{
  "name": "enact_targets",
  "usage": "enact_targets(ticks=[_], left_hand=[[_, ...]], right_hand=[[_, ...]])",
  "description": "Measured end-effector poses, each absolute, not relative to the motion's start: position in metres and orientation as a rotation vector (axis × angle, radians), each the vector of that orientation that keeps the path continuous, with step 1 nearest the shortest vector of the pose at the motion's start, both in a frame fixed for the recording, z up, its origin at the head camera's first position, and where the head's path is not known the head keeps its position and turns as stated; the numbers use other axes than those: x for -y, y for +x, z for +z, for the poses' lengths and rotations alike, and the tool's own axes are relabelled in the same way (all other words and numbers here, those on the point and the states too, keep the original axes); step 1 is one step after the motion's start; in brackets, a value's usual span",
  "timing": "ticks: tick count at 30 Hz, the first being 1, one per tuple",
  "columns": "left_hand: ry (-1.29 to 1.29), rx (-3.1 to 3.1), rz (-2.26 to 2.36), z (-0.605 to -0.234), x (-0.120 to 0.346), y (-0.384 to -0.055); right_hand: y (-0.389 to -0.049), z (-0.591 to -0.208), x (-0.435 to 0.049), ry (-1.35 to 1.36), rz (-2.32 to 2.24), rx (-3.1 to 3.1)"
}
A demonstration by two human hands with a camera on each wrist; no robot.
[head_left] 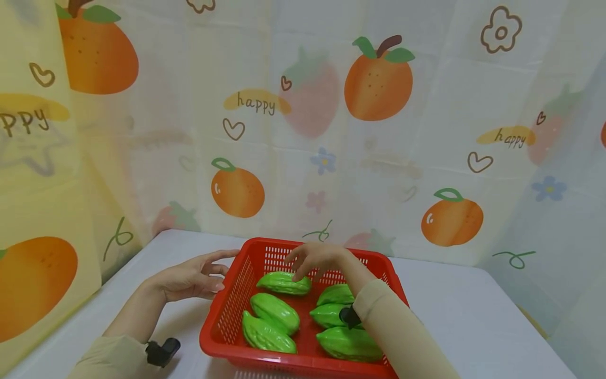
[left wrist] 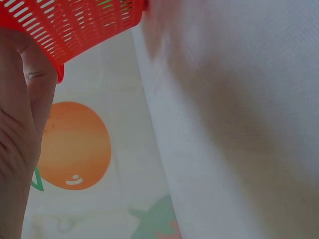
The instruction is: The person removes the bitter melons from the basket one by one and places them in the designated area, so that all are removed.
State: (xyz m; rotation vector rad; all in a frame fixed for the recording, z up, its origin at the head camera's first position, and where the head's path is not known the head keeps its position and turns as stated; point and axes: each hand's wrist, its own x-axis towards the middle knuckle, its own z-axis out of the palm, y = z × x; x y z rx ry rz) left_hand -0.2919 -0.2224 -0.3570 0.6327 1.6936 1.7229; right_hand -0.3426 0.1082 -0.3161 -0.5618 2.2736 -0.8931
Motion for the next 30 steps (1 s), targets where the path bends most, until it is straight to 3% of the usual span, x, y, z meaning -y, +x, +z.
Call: enact_targets(ticks=[17,30], left_hand=[[0.638,-1.696,1.721,-0.359,0.223,-0.293],[0.627,-1.707,1.72,-0.357,0.222,-0.291]], right_hand=[[-0.337,-0.325,-0.1,-0.812,-0.541,-2.543],[-0.337,-0.331,-0.094,-0.749,-0.504,-2.532]])
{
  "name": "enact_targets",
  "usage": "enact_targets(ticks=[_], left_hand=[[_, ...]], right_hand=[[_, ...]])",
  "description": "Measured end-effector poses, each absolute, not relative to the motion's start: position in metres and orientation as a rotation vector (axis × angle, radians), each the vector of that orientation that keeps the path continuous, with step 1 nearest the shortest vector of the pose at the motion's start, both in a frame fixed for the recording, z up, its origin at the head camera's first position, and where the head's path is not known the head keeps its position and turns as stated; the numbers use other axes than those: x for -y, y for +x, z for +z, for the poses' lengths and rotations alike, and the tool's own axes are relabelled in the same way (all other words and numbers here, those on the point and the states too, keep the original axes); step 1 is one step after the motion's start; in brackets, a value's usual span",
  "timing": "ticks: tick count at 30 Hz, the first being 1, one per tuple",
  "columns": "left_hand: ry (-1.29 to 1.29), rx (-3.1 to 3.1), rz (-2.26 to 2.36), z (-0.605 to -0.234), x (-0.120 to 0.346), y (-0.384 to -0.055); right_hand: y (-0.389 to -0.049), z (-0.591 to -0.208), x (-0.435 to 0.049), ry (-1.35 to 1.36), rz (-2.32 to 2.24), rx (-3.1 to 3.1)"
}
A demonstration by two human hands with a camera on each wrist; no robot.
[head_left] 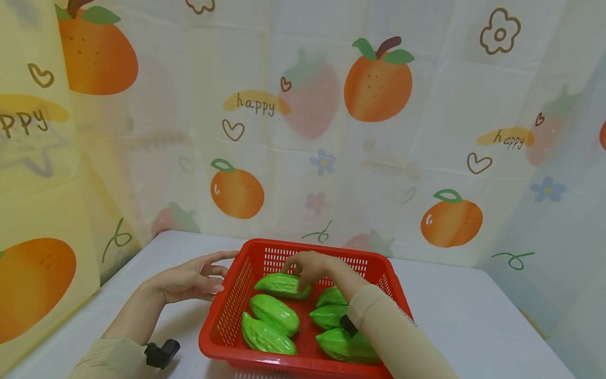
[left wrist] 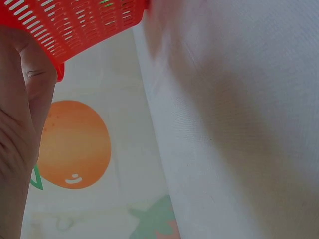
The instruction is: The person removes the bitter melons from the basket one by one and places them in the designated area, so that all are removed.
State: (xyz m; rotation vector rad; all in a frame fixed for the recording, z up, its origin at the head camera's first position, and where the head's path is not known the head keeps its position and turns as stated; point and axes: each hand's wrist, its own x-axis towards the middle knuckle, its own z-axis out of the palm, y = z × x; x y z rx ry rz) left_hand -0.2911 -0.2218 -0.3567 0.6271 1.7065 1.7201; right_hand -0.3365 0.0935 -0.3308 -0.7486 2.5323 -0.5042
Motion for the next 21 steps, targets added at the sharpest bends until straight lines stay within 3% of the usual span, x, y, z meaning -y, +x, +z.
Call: enact_targets(ticks=[21], left_hand=[[0.649,-1.696,1.725,-0.359,0.223,-0.291]], right_hand=[[-0.335,-0.309,-0.115,-0.593,-0.724,-2.392]])
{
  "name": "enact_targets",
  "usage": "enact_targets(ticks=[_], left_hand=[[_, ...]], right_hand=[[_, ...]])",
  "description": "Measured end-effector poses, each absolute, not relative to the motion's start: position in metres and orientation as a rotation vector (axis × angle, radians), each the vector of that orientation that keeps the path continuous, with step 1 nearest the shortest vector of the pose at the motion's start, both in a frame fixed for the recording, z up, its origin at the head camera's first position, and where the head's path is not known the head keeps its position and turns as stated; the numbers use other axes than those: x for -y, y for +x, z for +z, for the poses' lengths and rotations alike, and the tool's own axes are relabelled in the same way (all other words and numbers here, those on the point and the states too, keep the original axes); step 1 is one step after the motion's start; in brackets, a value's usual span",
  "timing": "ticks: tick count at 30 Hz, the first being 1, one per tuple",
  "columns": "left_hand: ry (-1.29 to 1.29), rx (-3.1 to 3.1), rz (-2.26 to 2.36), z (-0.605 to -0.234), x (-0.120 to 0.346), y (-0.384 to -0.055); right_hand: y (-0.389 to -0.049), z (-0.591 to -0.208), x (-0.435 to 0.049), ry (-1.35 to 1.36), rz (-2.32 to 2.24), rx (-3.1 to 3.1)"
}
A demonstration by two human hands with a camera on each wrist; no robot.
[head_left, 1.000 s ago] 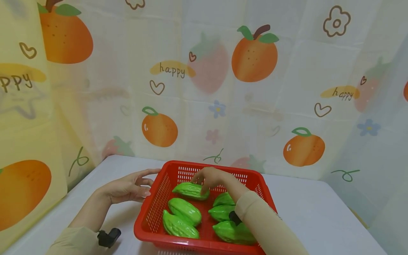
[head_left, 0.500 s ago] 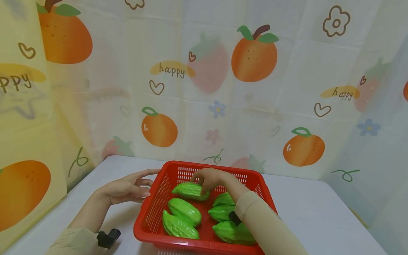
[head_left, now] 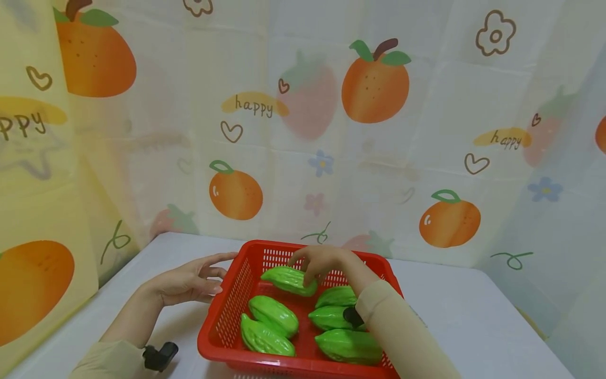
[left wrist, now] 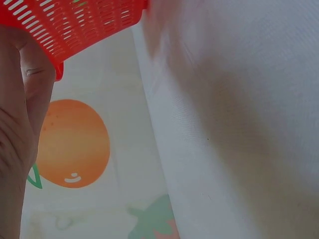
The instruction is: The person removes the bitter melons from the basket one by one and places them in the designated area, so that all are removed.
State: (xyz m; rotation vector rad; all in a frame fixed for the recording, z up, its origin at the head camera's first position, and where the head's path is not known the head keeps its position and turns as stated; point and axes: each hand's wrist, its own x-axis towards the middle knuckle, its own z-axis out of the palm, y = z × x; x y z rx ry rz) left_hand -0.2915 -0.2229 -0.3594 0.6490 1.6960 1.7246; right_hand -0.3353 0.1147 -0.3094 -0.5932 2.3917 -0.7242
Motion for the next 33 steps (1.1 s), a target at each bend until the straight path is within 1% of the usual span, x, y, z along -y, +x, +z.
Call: enact_targets(ticks=[3,20,33], left_hand=[[0.653,-1.69,1.725,-0.36,0.223,-0.292],[0.658,-1.691,1.707,-0.358,0.222,-0.293],[0.63,-1.697,1.741,-0.362,0.222,-0.292]], right_hand=[[-0.335,-0.304,-0.12,-0.559,-0.767,-2.367],[-0.339,-0.278,-0.156,-0.558,-0.989,-2.27],[-0.339,-0.26,-0.186,-0.58,-1.054,-2.236]])
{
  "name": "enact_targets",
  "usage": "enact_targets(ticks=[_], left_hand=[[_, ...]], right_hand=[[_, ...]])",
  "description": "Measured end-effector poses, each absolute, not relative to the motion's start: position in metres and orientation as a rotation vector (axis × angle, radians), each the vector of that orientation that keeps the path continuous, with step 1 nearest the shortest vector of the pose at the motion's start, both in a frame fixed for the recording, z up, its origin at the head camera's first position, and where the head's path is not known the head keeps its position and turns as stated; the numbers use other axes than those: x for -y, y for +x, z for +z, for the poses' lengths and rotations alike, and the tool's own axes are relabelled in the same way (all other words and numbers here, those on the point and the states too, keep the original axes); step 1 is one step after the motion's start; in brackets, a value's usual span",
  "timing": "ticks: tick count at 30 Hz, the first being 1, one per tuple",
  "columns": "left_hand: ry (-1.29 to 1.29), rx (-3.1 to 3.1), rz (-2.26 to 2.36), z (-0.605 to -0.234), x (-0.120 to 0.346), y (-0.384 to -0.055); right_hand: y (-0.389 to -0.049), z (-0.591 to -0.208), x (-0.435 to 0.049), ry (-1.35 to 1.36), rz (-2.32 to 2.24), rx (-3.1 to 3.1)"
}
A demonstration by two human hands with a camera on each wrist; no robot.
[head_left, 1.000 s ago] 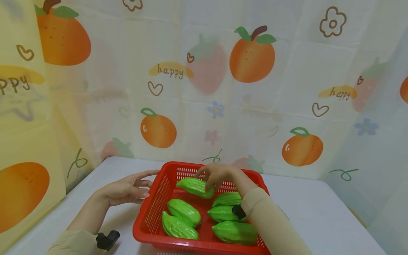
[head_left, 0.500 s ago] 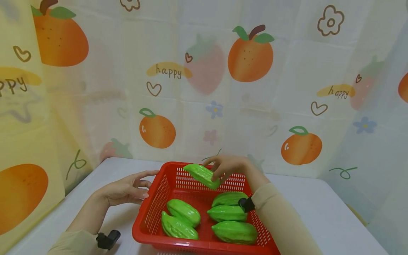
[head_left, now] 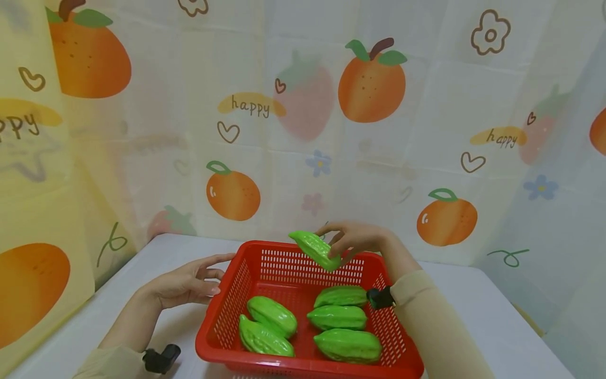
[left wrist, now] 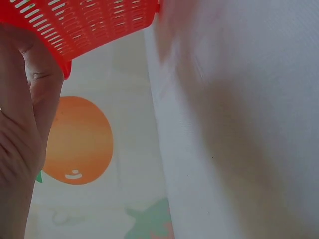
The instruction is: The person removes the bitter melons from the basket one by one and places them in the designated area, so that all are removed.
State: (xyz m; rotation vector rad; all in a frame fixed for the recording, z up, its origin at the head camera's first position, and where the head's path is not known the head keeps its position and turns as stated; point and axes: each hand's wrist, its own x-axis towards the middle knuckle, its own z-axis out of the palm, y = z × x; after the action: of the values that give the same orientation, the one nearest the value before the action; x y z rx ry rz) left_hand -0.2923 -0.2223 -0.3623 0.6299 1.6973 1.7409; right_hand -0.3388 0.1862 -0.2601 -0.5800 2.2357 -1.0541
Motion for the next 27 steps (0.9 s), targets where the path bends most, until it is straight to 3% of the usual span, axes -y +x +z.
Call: enact_targets(ticks=[27], left_hand=[[0.666,-1.598,1.858,-0.375,0.222,-0.288]], right_hand=[[-0.336,-0.258,-0.266,-0.411,-1.164,-2.344]])
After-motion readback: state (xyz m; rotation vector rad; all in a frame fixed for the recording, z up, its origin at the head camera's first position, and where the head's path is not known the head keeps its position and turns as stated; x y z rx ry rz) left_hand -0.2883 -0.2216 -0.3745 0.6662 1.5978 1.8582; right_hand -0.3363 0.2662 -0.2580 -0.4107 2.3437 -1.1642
